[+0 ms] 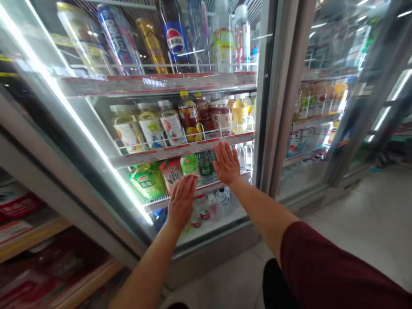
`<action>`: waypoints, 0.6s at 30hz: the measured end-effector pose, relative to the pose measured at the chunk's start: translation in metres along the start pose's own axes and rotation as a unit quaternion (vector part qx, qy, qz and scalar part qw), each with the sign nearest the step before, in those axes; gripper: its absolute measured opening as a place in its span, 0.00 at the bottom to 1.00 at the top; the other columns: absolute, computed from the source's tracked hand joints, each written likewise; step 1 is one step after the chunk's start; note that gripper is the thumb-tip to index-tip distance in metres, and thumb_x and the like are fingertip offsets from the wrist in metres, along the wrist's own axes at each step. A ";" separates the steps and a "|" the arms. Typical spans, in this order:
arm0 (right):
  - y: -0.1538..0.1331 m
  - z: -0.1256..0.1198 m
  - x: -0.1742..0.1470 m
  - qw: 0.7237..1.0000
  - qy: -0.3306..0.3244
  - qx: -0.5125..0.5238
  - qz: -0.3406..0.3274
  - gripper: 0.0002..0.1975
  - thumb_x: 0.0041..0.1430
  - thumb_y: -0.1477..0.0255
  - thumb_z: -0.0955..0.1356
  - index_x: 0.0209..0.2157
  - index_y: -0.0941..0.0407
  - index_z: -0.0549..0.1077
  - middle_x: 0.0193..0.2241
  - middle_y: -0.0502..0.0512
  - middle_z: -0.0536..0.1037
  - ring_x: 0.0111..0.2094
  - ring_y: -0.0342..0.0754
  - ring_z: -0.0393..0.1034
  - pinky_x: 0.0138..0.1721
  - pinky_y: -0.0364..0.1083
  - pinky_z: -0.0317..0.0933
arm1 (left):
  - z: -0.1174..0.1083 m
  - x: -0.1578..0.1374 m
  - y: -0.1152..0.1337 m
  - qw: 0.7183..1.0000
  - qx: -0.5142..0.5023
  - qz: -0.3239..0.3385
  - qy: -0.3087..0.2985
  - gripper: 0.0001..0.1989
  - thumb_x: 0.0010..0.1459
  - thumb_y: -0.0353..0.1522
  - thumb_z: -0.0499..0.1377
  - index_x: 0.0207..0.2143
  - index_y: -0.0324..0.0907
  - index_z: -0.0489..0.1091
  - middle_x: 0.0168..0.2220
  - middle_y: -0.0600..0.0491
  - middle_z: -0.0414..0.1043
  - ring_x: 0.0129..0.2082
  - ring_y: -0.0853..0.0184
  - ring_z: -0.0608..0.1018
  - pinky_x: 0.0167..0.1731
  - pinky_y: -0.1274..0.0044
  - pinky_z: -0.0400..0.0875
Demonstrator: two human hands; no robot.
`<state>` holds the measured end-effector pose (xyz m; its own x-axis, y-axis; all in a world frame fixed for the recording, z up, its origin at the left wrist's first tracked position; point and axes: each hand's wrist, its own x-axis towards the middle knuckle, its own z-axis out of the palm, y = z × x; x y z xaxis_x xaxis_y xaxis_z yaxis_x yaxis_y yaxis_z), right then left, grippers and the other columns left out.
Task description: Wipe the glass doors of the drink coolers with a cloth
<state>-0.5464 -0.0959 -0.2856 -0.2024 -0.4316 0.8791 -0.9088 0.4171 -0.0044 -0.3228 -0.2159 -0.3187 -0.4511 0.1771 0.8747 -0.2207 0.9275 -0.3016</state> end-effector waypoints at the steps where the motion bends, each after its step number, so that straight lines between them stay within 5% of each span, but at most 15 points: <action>1: 0.000 0.001 -0.001 1.000 0.004 -0.002 0.004 0.30 0.77 0.65 0.56 0.75 0.55 0.61 0.75 0.62 0.63 0.78 0.56 0.52 0.78 0.62 0.40 | 0.003 -0.008 0.009 1.000 -0.005 0.016 -0.020 0.41 0.68 0.21 0.51 0.79 0.50 0.47 0.69 0.47 0.70 0.74 0.61 0.65 0.76 0.65 0.58; 3: 0.001 0.005 -0.003 1.000 0.013 -0.003 0.005 0.30 0.77 0.65 0.56 0.76 0.56 0.60 0.75 0.63 0.63 0.78 0.57 0.51 0.78 0.62 0.39 | 0.004 -0.007 0.010 1.000 -0.003 0.006 -0.024 0.40 0.68 0.21 0.49 0.79 0.48 0.48 0.69 0.48 0.70 0.75 0.61 0.64 0.77 0.63 0.56; 9: 0.007 0.012 -0.007 0.999 0.051 -0.020 0.002 0.31 0.76 0.65 0.56 0.76 0.57 0.60 0.74 0.65 0.65 0.78 0.57 0.51 0.78 0.63 0.40 | -0.009 0.042 -0.038 0.984 0.027 -0.161 0.076 0.34 0.72 0.26 0.49 0.78 0.39 0.49 0.78 0.41 0.51 0.80 0.52 0.48 0.79 0.49 0.49; 12: 0.009 0.013 -0.007 0.996 0.077 -0.032 -0.010 0.31 0.75 0.65 0.56 0.74 0.58 0.63 0.73 0.66 0.67 0.78 0.57 0.53 0.77 0.63 0.42 | 0.001 0.015 -0.014 0.987 0.026 -0.150 0.061 0.35 0.71 0.25 0.52 0.78 0.40 0.50 0.76 0.41 0.55 0.80 0.53 0.48 0.79 0.52 0.48; 16: 0.010 0.015 -0.008 0.994 0.103 -0.039 -0.021 0.30 0.75 0.66 0.57 0.73 0.60 0.64 0.72 0.68 0.67 0.77 0.58 0.53 0.77 0.64 0.43 | 0.017 -0.051 0.039 0.998 0.012 -0.068 0.001 0.35 0.67 0.22 0.51 0.75 0.47 0.61 0.67 0.48 0.72 0.75 0.60 0.64 0.78 0.64 0.56; 18: 0.011 0.016 -0.008 0.993 0.112 -0.036 -0.022 0.31 0.75 0.65 0.57 0.73 0.60 0.64 0.72 0.69 0.67 0.77 0.59 0.53 0.77 0.63 0.44 | 0.018 -0.064 0.042 0.999 0.008 -0.043 -0.014 0.34 0.67 0.21 0.50 0.73 0.48 0.64 0.65 0.51 0.74 0.73 0.62 0.68 0.77 0.67 0.57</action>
<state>-0.5607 -0.1011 -0.3006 -0.0697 -0.2646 0.9618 -0.8847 0.4619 0.0629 -0.3187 -0.1940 -0.3939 -0.4538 0.0876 0.8868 -0.2730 0.9336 -0.2319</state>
